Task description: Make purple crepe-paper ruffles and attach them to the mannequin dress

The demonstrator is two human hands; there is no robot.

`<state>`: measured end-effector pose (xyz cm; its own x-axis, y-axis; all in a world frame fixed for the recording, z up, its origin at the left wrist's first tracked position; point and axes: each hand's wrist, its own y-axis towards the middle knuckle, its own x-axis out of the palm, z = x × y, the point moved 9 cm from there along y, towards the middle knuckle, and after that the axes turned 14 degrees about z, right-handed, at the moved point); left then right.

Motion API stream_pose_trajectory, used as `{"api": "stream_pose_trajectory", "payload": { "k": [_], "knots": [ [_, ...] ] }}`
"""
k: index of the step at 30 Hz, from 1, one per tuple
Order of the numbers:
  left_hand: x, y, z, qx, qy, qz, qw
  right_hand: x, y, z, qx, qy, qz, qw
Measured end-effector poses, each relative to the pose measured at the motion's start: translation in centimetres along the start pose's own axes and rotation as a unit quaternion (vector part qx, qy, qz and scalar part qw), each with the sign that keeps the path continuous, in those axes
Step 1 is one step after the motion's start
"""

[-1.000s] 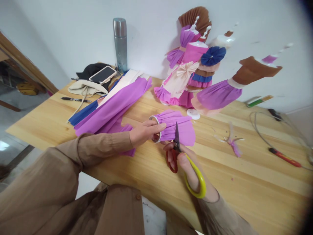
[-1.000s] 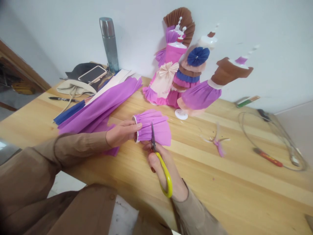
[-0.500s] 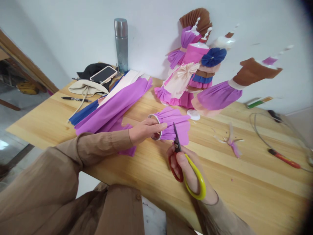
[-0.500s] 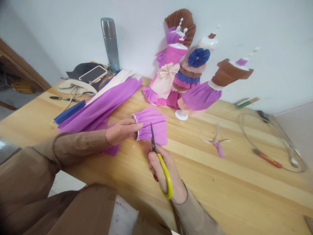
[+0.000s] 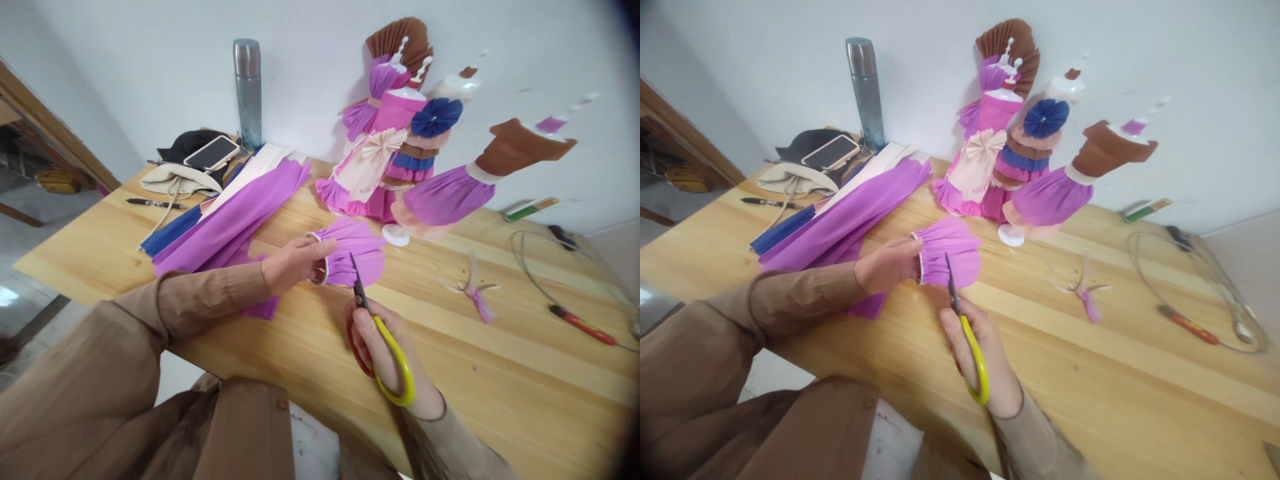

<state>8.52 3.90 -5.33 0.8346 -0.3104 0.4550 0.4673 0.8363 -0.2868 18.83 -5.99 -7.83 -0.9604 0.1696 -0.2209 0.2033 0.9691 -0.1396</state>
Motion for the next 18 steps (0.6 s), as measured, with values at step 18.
{"api": "stream_pose_trajectory", "payload": {
  "k": [18],
  "knots": [
    [-1.1,0.4,0.1,0.065,0.100,0.042,0.992,0.9,0.1,0.1,-0.021,0.030,-0.060,0.997]
  ]
}}
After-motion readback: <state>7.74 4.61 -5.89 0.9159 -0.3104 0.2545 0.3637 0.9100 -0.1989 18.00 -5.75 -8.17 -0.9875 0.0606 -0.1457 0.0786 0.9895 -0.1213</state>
